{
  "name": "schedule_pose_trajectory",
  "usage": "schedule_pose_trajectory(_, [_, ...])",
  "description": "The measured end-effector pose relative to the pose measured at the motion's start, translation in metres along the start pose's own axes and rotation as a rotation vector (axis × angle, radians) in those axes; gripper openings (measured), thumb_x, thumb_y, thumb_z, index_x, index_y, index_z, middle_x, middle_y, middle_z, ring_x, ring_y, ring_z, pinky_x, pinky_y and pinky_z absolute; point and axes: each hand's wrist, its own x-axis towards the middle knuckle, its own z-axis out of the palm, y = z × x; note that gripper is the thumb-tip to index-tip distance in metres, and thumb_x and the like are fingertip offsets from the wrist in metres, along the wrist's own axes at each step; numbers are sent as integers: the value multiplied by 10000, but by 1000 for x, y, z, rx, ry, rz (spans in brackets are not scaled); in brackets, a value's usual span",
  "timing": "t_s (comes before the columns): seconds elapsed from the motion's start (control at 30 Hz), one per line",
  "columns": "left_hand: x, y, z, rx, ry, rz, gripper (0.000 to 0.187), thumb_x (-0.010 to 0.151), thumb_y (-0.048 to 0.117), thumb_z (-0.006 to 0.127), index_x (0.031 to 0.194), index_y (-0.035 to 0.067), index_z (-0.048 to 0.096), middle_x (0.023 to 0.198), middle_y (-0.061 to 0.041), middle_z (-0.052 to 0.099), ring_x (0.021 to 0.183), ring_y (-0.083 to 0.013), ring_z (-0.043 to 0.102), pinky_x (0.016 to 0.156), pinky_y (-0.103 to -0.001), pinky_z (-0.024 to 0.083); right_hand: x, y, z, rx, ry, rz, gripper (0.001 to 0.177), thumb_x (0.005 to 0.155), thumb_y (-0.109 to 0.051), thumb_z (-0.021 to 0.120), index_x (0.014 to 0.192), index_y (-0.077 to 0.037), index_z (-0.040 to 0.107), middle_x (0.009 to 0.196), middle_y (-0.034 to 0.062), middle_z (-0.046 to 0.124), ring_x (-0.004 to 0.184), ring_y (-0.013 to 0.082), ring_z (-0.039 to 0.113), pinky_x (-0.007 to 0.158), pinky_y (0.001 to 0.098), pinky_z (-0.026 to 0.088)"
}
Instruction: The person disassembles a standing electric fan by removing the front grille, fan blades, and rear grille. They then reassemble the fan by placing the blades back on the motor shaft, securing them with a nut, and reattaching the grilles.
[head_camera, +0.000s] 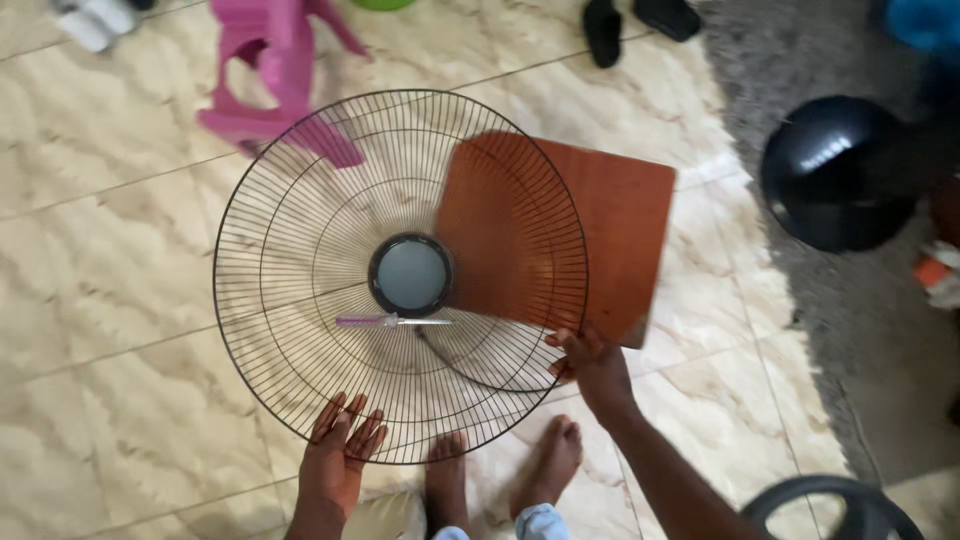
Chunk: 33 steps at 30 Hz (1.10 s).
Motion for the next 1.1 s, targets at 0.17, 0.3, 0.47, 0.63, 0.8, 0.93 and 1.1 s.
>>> schedule_pose_trajectory(0.17, [9,9,-61,-112,21,62,431,1019,110,465,1448,141,500,1426,-123,601,1172,-360,641,963,-532,501,1,-1,65,-77,-118,-74,387,963,-268,630,1250,-10,659,1062,94,779,688,133,653,624,288,570])
schedule_pose_trajectory(0.3, [30,8,-111,-182,87,99,453,1021,122,475,1472,150,453,1453,-134,570,1179,-381,634,970,-538,512,9,12,113,-102,-225,-38,412,924,-202,647,1304,-47,605,1086,78,757,774,137,706,676,291,599])
schedule_pose_trajectory(0.47, [77,-15,-163,-279,109,176,502,1017,131,485,1512,160,414,1513,-99,527,1216,-378,608,983,-536,531,25,63,155,-403,-394,-123,426,917,-156,605,1334,-77,641,952,85,703,771,142,701,642,300,580])
schedule_pose_trajectory(0.63, [135,-41,-199,-376,113,187,529,1020,123,473,1538,153,374,1532,-99,511,1237,-352,600,1004,-525,529,59,135,170,-925,-428,-254,276,933,-307,627,1116,-115,705,899,87,764,809,213,735,730,340,587])
schedule_pose_trajectory(0.8, [191,-74,-217,-437,172,149,492,1051,157,414,1541,166,383,1513,-118,529,1204,-363,612,989,-528,538,111,222,168,-1361,-410,-308,186,916,-302,610,990,-157,701,967,98,731,960,302,701,847,430,561])
schedule_pose_trajectory(0.93, [223,-94,-222,-469,219,105,463,1067,145,397,1528,188,388,1498,-118,532,1198,-375,615,984,-529,542,143,267,175,-1573,-362,-327,315,886,-340,653,1098,-114,593,1079,146,650,1017,350,674,853,469,560])
schedule_pose_trajectory(1.1, [260,-120,-230,-478,261,52,450,1072,156,378,1520,186,411,1490,-106,540,1188,-363,623,983,-516,552,155,292,176,-1667,-422,-172,383,905,-280,584,1252,-140,505,1188,161,631,1079,358,664,907,488,552])
